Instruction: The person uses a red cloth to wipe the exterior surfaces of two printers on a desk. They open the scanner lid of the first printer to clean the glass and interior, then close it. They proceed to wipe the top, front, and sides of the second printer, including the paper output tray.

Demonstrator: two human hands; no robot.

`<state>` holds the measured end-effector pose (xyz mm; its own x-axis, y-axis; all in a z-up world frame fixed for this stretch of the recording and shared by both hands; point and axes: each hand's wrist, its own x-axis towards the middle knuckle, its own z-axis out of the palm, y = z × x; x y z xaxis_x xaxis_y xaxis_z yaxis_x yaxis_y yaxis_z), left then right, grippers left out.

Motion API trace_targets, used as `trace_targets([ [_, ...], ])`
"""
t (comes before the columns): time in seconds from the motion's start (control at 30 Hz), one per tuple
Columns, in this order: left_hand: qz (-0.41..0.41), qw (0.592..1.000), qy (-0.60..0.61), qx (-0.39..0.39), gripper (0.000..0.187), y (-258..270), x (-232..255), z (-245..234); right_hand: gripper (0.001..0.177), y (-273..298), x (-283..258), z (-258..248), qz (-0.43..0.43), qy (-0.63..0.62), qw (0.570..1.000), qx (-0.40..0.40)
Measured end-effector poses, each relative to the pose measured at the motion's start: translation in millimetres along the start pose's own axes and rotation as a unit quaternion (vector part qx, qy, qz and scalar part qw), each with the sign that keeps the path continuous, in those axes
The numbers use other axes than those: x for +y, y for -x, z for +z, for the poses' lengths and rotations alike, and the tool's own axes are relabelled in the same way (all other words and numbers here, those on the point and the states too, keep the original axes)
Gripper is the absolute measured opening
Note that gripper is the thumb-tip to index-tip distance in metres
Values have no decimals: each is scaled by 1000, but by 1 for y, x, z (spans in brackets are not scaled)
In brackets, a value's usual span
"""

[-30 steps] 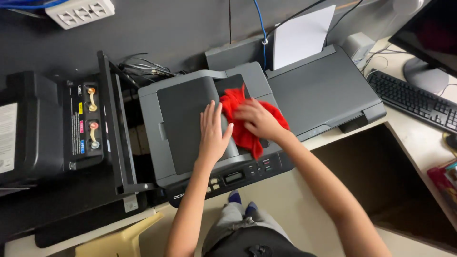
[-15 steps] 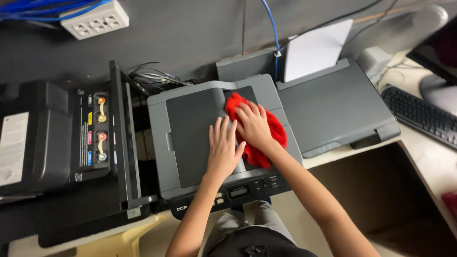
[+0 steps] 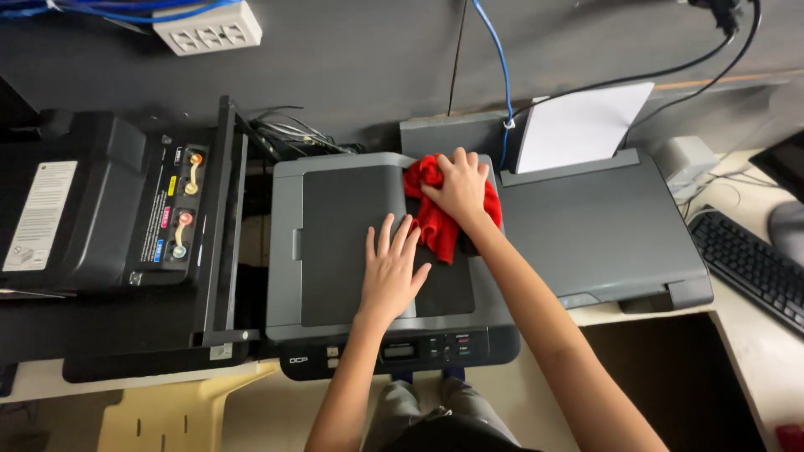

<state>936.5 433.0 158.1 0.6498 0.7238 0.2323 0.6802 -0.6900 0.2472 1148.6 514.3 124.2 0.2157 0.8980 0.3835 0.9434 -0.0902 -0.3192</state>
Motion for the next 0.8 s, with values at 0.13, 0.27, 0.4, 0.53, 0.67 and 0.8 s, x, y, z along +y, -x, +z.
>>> trace_targets([
  [0.13,-8,1000,2,-1,62,0,1,-3,51,-9,29,29,7,-12,995,97],
  [0.27,-12,999,33,23,54,2,1,-6,52,-23,44,47,42,-51,988,138],
  [0.4,-17,999,29,26,54,-3,2,-5,53,4,33,35,-140,-30,987,77],
  [0.53,-17,999,27,28,55,-6,5,-5,61,63,19,-11,-142,-62,987,31],
  [0.67,-30,999,19,25,52,-8,13,-11,60,86,15,-36,-152,-74,985,-22],
  [0.8,-34,999,2,29,47,-8,16,-9,57,57,12,-35,-126,-19,991,-28],
])
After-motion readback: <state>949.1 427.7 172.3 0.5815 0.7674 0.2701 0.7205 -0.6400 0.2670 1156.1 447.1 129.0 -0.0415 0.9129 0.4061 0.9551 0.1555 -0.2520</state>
